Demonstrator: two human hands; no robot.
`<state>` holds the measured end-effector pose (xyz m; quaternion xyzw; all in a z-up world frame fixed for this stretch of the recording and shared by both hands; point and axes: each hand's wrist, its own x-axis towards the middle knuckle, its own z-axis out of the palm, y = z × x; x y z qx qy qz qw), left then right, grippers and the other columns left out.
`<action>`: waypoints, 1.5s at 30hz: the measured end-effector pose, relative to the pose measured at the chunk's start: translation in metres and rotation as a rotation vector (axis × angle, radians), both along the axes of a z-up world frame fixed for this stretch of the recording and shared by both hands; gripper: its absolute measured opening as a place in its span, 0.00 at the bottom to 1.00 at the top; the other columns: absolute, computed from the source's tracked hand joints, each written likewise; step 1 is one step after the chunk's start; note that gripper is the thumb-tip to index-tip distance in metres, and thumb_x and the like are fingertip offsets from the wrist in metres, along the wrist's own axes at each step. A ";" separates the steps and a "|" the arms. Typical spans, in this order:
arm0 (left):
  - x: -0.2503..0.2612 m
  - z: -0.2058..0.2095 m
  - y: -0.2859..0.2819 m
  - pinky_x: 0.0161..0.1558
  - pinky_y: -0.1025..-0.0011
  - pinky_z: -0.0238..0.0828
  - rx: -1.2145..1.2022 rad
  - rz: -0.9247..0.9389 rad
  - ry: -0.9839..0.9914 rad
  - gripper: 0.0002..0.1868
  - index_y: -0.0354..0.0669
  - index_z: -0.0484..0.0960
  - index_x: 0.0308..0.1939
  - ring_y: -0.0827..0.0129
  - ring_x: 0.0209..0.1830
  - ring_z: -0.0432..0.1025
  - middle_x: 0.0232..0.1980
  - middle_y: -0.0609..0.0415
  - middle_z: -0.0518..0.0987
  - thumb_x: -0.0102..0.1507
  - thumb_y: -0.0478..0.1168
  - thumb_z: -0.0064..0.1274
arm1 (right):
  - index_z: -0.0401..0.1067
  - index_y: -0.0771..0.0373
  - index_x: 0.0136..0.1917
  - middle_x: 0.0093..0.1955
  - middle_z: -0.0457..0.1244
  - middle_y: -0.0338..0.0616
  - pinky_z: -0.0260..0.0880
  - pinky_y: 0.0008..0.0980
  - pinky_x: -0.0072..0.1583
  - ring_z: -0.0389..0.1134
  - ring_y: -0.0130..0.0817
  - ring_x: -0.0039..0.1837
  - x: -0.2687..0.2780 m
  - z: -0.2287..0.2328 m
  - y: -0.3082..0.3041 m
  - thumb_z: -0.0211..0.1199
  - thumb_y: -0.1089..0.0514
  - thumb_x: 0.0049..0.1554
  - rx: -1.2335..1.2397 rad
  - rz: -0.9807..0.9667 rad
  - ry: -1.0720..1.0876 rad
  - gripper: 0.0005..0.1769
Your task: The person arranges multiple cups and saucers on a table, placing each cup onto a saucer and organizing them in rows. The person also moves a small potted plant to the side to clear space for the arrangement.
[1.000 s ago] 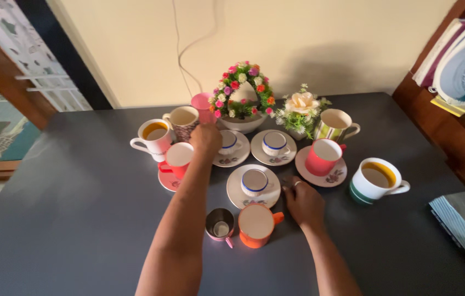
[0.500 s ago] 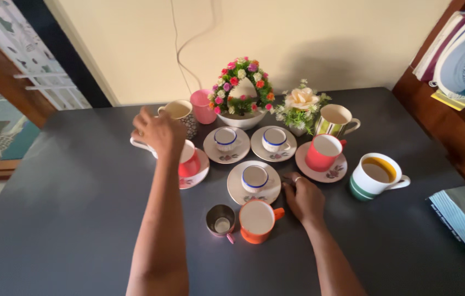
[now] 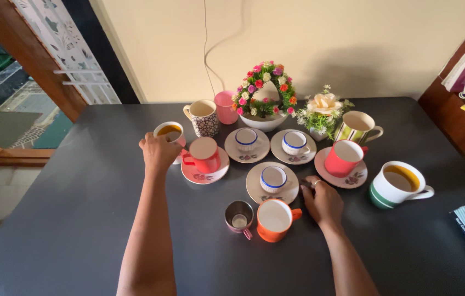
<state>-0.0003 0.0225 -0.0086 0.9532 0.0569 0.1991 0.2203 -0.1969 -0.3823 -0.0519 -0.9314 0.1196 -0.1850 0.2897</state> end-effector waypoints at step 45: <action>-0.110 -0.035 -0.085 0.54 0.70 0.70 -0.966 -0.758 0.325 0.18 0.33 0.82 0.59 0.69 0.49 0.73 0.49 0.50 0.82 0.68 0.38 0.51 | 0.64 0.59 0.55 0.55 0.62 0.47 0.67 0.47 0.60 0.66 0.51 0.61 -0.028 0.001 -0.034 0.77 0.61 0.49 -0.221 -0.632 -0.834 0.27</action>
